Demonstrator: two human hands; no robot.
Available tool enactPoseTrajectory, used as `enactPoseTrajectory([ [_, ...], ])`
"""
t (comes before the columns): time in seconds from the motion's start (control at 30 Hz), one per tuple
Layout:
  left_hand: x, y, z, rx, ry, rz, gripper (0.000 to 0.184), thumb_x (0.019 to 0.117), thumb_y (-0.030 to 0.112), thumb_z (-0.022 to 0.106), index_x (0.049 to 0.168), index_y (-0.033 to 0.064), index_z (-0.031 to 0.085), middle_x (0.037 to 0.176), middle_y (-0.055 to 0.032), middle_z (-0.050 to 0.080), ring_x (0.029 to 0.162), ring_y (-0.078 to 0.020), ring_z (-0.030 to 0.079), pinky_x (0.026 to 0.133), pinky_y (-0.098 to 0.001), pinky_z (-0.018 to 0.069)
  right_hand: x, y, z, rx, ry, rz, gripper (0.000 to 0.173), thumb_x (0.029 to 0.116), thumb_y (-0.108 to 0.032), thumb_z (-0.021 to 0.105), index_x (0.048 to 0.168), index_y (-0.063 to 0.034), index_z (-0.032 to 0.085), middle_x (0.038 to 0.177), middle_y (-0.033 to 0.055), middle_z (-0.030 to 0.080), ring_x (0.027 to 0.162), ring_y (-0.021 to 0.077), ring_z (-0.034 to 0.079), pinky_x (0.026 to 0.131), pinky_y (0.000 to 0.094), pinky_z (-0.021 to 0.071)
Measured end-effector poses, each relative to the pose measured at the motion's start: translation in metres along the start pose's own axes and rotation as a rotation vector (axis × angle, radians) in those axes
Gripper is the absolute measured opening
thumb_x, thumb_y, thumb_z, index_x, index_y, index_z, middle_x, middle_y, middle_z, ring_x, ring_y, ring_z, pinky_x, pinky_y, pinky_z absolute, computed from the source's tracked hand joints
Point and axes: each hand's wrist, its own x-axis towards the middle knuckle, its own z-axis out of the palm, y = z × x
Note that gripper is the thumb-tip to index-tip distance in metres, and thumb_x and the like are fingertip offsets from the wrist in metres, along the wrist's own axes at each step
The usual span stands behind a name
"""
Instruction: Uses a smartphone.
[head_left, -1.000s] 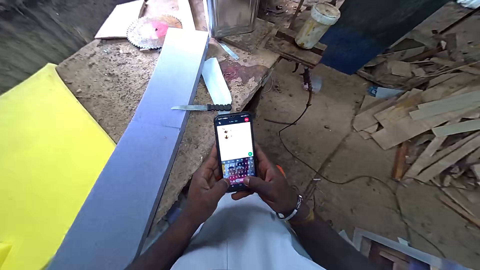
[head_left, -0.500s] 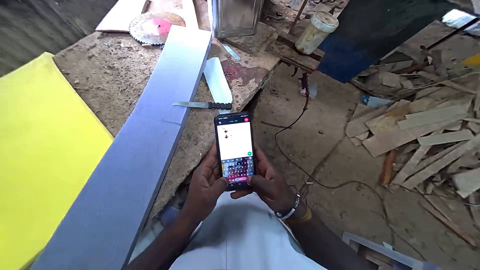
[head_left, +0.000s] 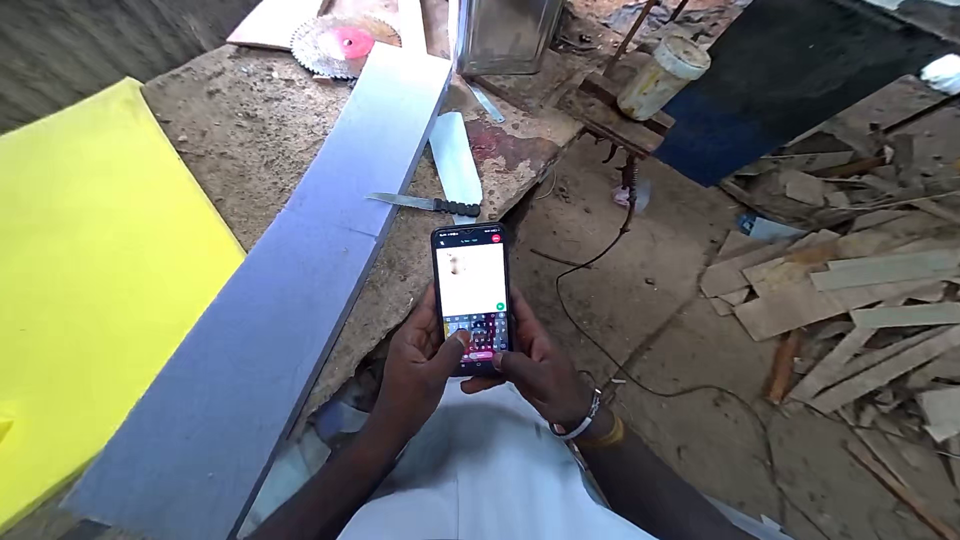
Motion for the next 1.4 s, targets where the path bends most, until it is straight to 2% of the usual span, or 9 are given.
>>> enactPoseTrajectory([
  [0.23,0.003,-0.002,-0.003,-0.057,-0.077,0.006,0.075,0.0959,0.002,0.059,0.163,0.0193,0.029,0.144,-0.0156,0.057,0.122,-0.0302,0.064,0.102,-0.0451,0.0557,0.0,-0.001,-0.006,0.046,-0.019,-0.022,0.085,0.0898,0.006,0.05,0.162,-0.0306,0.022,0.135,0.0176,0.06,0.107,0.0364,0.07,0.076,0.0551,0.0642],
  [0.53,0.01,-0.005,-0.006,-0.089,-0.125,-0.009,0.081,0.0902,-0.001,0.056,0.163,0.0173,0.027,0.148,-0.0167,0.053,0.127,-0.0316,0.06,0.105,-0.0473,0.053,0.001,-0.005,-0.009,0.094,0.01,-0.003,0.075,0.0946,0.002,0.035,0.161,-0.0317,0.024,0.135,0.0195,0.059,0.106,0.0392,0.07,0.074,0.0592,0.063],
  [0.8,0.013,-0.005,-0.008,-0.099,-0.157,-0.017,0.082,0.0881,-0.001,0.054,0.163,0.0172,0.026,0.148,-0.0175,0.053,0.127,-0.0317,0.06,0.104,-0.0475,0.0534,0.002,-0.004,-0.011,0.067,-0.003,-0.035,0.082,0.0888,0.004,0.048,0.16,-0.0291,0.025,0.132,0.0179,0.061,0.106,0.036,0.071,0.074,0.0556,0.064],
  [1.03,0.014,-0.004,-0.004,-0.093,-0.137,-0.024,0.08,0.0906,-0.001,0.056,0.163,0.0172,0.028,0.147,-0.0168,0.055,0.125,-0.0309,0.062,0.103,-0.0463,0.0539,0.003,-0.004,-0.013,0.035,-0.003,-0.044,0.082,0.0888,0.005,0.049,0.16,-0.0297,0.026,0.132,0.0171,0.061,0.106,0.0354,0.071,0.074,0.0548,0.0644],
  [1.23,0.016,-0.001,0.006,-0.026,-0.027,-0.032,0.071,0.0968,0.001,0.062,0.16,0.0195,0.037,0.138,-0.0143,0.062,0.116,-0.0286,0.067,0.098,-0.0439,0.0579,0.004,-0.002,-0.013,0.04,-0.011,-0.047,0.085,0.0879,0.006,0.051,0.16,-0.0298,0.024,0.133,0.0161,0.061,0.106,0.035,0.071,0.075,0.0541,0.0645],
  [1.4,0.017,-0.003,0.004,-0.042,-0.071,-0.02,0.072,0.0962,0.003,0.061,0.161,0.0191,0.034,0.141,-0.0155,0.06,0.118,-0.0292,0.066,0.099,-0.0451,0.0571,0.004,-0.005,-0.015,0.017,0.0,-0.043,0.081,0.0891,0.004,0.052,0.159,-0.0283,0.027,0.132,0.0176,0.062,0.104,0.0367,0.071,0.073,0.054,0.0647],
])
